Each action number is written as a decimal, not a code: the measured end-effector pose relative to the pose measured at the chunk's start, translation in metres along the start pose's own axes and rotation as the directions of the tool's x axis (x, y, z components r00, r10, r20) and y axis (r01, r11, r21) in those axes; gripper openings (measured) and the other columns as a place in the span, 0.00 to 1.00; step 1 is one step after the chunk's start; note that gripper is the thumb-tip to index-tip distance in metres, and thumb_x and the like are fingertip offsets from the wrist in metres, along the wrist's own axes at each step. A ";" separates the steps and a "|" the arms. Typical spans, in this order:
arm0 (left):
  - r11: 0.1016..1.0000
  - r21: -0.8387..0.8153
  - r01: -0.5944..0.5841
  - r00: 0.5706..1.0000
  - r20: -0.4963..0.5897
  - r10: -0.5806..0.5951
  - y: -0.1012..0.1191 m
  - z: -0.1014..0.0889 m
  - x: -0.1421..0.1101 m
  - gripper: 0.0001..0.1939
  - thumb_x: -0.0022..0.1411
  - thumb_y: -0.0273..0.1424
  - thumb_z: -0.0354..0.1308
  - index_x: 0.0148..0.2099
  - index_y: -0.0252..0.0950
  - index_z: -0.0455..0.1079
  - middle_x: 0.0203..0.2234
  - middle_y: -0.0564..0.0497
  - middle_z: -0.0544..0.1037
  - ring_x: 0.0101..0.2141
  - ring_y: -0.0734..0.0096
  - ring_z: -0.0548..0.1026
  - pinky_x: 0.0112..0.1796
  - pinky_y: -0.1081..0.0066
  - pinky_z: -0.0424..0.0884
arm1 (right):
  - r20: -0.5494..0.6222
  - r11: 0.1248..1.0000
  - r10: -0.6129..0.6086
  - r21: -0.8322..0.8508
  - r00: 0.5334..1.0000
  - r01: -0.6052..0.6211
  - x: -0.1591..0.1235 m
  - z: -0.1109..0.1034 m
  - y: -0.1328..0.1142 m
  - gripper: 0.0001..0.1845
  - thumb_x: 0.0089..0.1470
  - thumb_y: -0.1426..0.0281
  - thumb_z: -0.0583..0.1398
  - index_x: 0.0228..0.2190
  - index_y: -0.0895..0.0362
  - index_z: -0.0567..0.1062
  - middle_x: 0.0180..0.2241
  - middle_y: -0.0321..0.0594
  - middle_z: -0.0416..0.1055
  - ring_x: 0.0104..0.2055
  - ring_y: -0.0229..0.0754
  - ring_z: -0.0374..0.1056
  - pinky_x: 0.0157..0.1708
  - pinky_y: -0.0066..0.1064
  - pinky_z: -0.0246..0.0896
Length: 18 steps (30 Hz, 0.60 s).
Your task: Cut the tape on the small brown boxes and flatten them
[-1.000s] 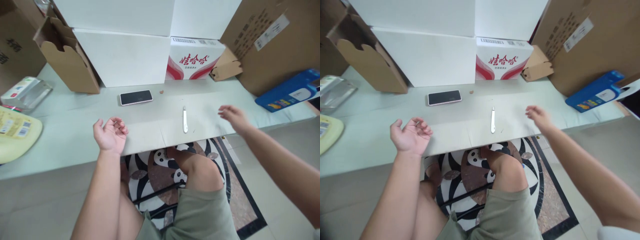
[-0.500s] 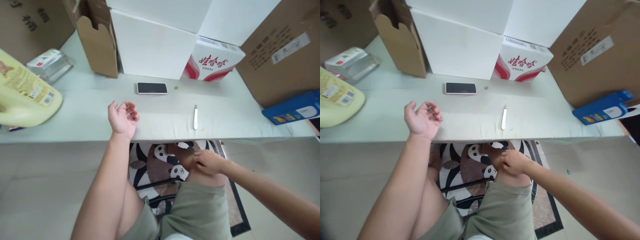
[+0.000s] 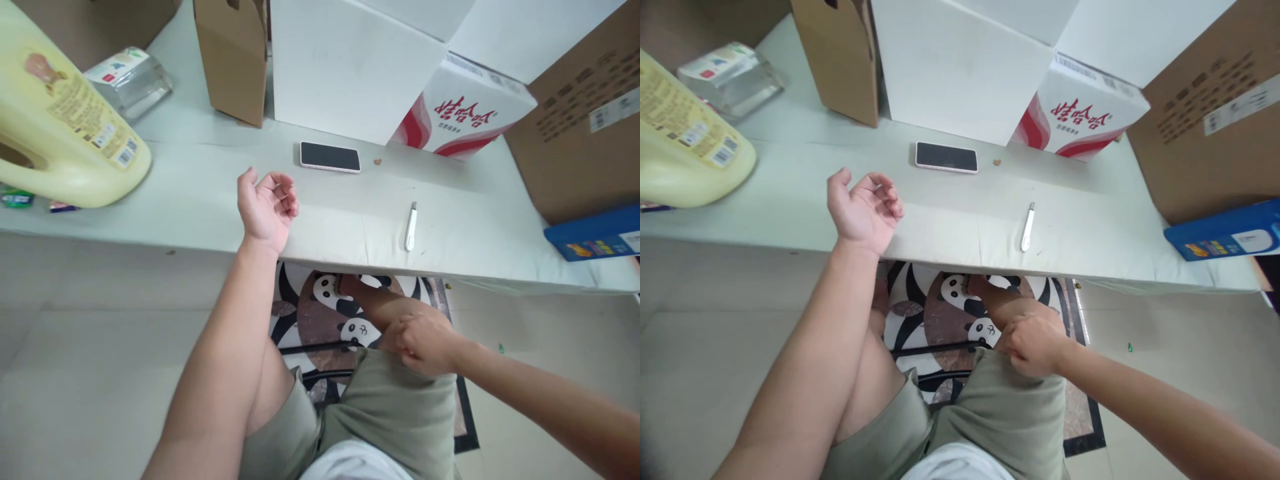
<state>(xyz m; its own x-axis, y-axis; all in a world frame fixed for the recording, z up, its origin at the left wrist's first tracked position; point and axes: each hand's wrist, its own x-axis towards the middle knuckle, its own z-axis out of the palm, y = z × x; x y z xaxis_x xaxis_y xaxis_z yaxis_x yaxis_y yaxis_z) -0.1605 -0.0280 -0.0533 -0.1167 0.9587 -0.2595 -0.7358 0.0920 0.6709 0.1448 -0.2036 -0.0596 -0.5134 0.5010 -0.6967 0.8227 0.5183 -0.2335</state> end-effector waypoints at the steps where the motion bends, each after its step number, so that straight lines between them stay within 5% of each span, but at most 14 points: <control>1: 1.000 0.000 0.003 1.000 -0.002 -0.003 0.000 0.000 0.000 0.27 0.66 0.57 0.52 0.28 0.40 0.70 0.20 0.49 0.71 0.19 0.70 0.67 0.19 0.68 0.61 | 0.008 1.000 0.027 -0.009 1.000 -0.027 -0.002 0.000 -0.004 0.15 0.56 0.72 0.57 0.33 0.56 0.85 0.43 0.47 0.83 0.47 0.53 0.76 0.57 0.47 0.65; 4: 1.000 0.003 0.017 1.000 -0.006 -0.017 -0.001 0.002 0.000 0.27 0.64 0.58 0.53 0.29 0.40 0.70 0.20 0.49 0.72 0.20 0.68 0.69 0.20 0.68 0.61 | -0.023 0.976 0.204 -0.075 0.979 -0.205 -0.001 -0.001 -0.001 0.19 0.61 0.69 0.54 0.43 0.59 0.84 0.46 0.52 0.80 0.52 0.57 0.74 0.56 0.50 0.64; 10: 1.000 0.009 0.027 1.000 -0.004 -0.027 -0.007 0.002 0.001 0.26 0.65 0.57 0.53 0.30 0.41 0.71 0.20 0.49 0.71 0.21 0.67 0.69 0.20 0.67 0.62 | -0.046 0.882 0.459 -0.100 0.887 -0.461 0.013 -0.005 0.047 0.23 0.65 0.72 0.47 0.42 0.62 0.81 0.44 0.56 0.79 0.48 0.54 0.75 0.46 0.41 0.66; 13: 1.000 0.005 0.027 1.000 -0.003 -0.027 -0.007 0.003 0.000 0.26 0.65 0.57 0.53 0.30 0.40 0.71 0.19 0.50 0.71 0.20 0.69 0.68 0.20 0.68 0.61 | -0.035 0.899 0.427 -0.093 0.903 -0.429 0.013 -0.006 0.050 0.20 0.62 0.74 0.49 0.39 0.61 0.82 0.44 0.54 0.79 0.46 0.51 0.75 0.45 0.38 0.65; 18: 0.999 -0.001 0.037 0.999 -0.012 -0.037 -0.005 0.005 0.000 0.25 0.64 0.57 0.55 0.29 0.40 0.70 0.18 0.51 0.70 0.18 0.70 0.66 0.19 0.69 0.60 | -0.028 0.960 0.248 -0.125 0.968 -0.249 0.005 0.005 0.004 0.17 0.60 0.68 0.55 0.34 0.60 0.84 0.41 0.54 0.80 0.47 0.56 0.73 0.51 0.46 0.65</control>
<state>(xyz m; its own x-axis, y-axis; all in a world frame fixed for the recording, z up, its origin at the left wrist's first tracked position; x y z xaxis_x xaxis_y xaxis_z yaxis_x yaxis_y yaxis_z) -0.1536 -0.0276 -0.0531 -0.0979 0.9512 -0.2926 -0.7400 0.1270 0.6605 0.1461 -0.2023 -0.0674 -0.3000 0.6330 -0.7137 0.8874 0.4596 0.0346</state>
